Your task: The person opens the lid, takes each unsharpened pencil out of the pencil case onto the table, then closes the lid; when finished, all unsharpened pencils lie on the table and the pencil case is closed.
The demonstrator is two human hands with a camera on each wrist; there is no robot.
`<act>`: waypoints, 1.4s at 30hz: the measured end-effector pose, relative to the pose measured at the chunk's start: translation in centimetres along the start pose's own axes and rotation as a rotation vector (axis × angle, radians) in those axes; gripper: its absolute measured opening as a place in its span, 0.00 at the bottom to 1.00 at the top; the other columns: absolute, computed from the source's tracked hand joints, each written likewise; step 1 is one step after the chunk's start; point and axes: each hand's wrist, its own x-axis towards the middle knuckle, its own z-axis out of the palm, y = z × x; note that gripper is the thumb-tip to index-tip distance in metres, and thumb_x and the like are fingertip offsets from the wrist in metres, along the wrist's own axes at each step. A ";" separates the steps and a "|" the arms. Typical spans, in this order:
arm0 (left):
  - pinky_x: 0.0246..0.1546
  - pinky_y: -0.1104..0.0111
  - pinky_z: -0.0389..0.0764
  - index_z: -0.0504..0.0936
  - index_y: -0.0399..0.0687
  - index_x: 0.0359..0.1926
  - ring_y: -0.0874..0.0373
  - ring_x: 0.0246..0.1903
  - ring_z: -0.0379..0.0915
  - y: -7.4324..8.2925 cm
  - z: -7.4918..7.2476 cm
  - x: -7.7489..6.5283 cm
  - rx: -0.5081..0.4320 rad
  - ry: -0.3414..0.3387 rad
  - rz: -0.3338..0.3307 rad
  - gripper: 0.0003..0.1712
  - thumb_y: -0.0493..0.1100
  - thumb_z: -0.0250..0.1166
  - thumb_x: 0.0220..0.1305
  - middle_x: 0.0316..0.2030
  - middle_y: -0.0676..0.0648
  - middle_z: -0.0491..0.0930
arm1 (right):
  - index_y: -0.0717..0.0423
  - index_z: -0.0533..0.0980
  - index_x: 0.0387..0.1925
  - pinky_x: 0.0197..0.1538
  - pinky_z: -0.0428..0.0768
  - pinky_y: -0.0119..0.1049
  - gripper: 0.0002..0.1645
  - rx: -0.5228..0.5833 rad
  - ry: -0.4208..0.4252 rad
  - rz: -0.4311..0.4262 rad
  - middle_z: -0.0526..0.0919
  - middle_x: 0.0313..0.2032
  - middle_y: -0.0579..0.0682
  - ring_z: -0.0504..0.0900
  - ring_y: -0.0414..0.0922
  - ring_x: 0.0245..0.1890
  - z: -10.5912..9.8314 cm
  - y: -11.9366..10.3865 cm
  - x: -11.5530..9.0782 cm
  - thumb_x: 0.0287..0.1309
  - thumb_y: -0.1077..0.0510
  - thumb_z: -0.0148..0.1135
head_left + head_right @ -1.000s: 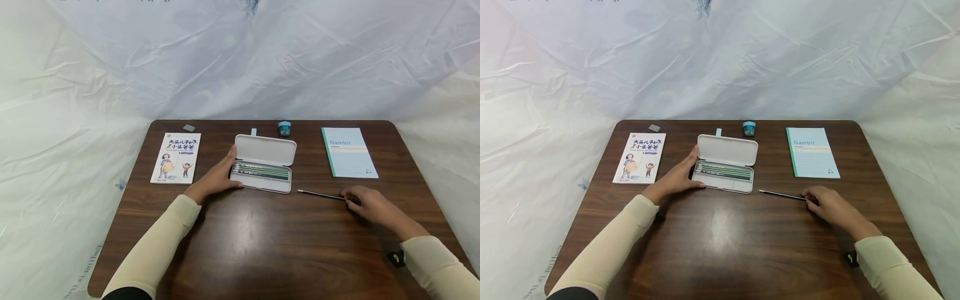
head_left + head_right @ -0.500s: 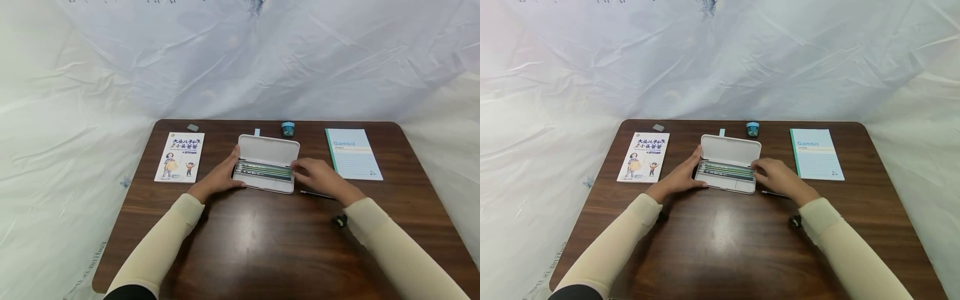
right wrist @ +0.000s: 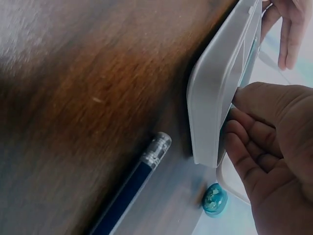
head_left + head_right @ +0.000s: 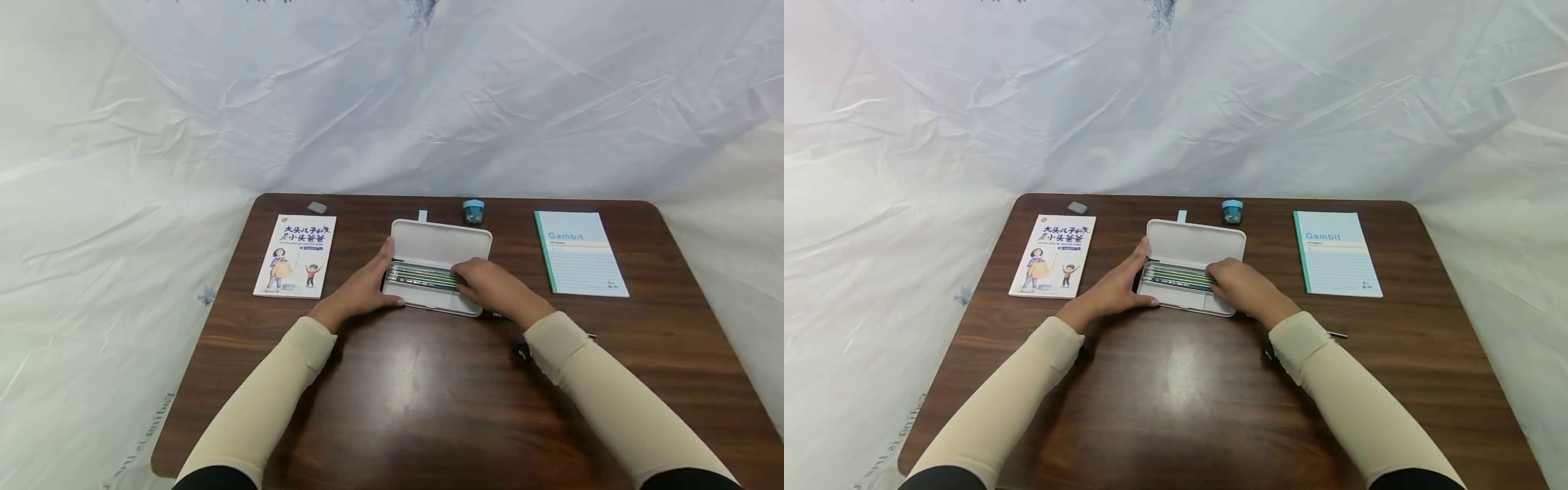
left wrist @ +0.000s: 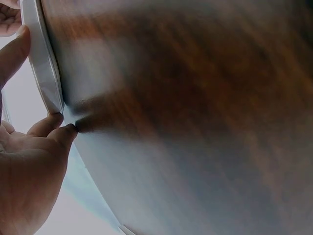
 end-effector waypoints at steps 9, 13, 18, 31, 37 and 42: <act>0.90 0.51 0.55 0.26 0.54 0.91 0.49 0.92 0.36 0.1 0.0 0.0 0.014 -0.002 -0.006 0.80 0.55 0.83 0.66 0.92 0.47 0.28 | 0.66 0.85 0.63 0.61 0.89 0.55 0.20 0.008 -0.022 0.023 0.91 0.54 0.60 0.89 0.56 0.58 0.0 -0.2 0.4 0.75 0.61 0.72; 0.89 0.51 0.55 0.26 0.55 0.91 0.49 0.91 0.36 0.1 0.0 0.0 0.008 0.005 -0.010 0.80 0.55 0.84 0.66 0.92 0.50 0.27 | 0.65 0.85 0.61 0.58 0.89 0.53 0.19 0.006 -0.018 0.017 0.91 0.52 0.59 0.89 0.54 0.55 0.0 -0.2 0.6 0.75 0.61 0.72; 0.90 0.52 0.54 0.26 0.54 0.91 0.50 0.92 0.35 0.1 0.1 0.0 0.008 0.012 -0.002 0.81 0.54 0.84 0.66 0.92 0.46 0.29 | 0.65 0.86 0.60 0.59 0.89 0.54 0.16 0.021 -0.035 0.000 0.92 0.52 0.59 0.89 0.55 0.55 0.1 -0.2 0.8 0.76 0.63 0.70; 0.90 0.53 0.53 0.26 0.53 0.91 0.50 0.92 0.34 0.2 0.1 0.0 0.005 0.014 0.000 0.80 0.54 0.84 0.66 0.93 0.44 0.30 | 0.63 0.87 0.58 0.55 0.89 0.52 0.13 0.069 -0.015 -0.006 0.92 0.51 0.57 0.89 0.51 0.50 0.3 0.1 0.8 0.78 0.63 0.66; 0.90 0.53 0.53 0.27 0.52 0.91 0.50 0.92 0.35 0.2 0.2 0.1 0.003 0.012 0.001 0.80 0.54 0.84 0.66 0.93 0.44 0.30 | 0.61 0.86 0.60 0.47 0.87 0.50 0.15 0.107 0.069 0.026 0.91 0.48 0.55 0.85 0.46 0.42 -2.1 1.3 -1.6 0.77 0.61 0.68; 0.90 0.53 0.53 0.27 0.53 0.91 0.50 0.92 0.35 0.2 0.0 0.1 -0.004 0.007 0.000 0.80 0.55 0.84 0.66 0.93 0.45 0.29 | 0.62 0.87 0.57 0.45 0.88 0.52 0.14 0.084 0.107 0.082 0.92 0.47 0.56 0.88 0.48 0.42 -4.0 4.4 -6.8 0.75 0.63 0.71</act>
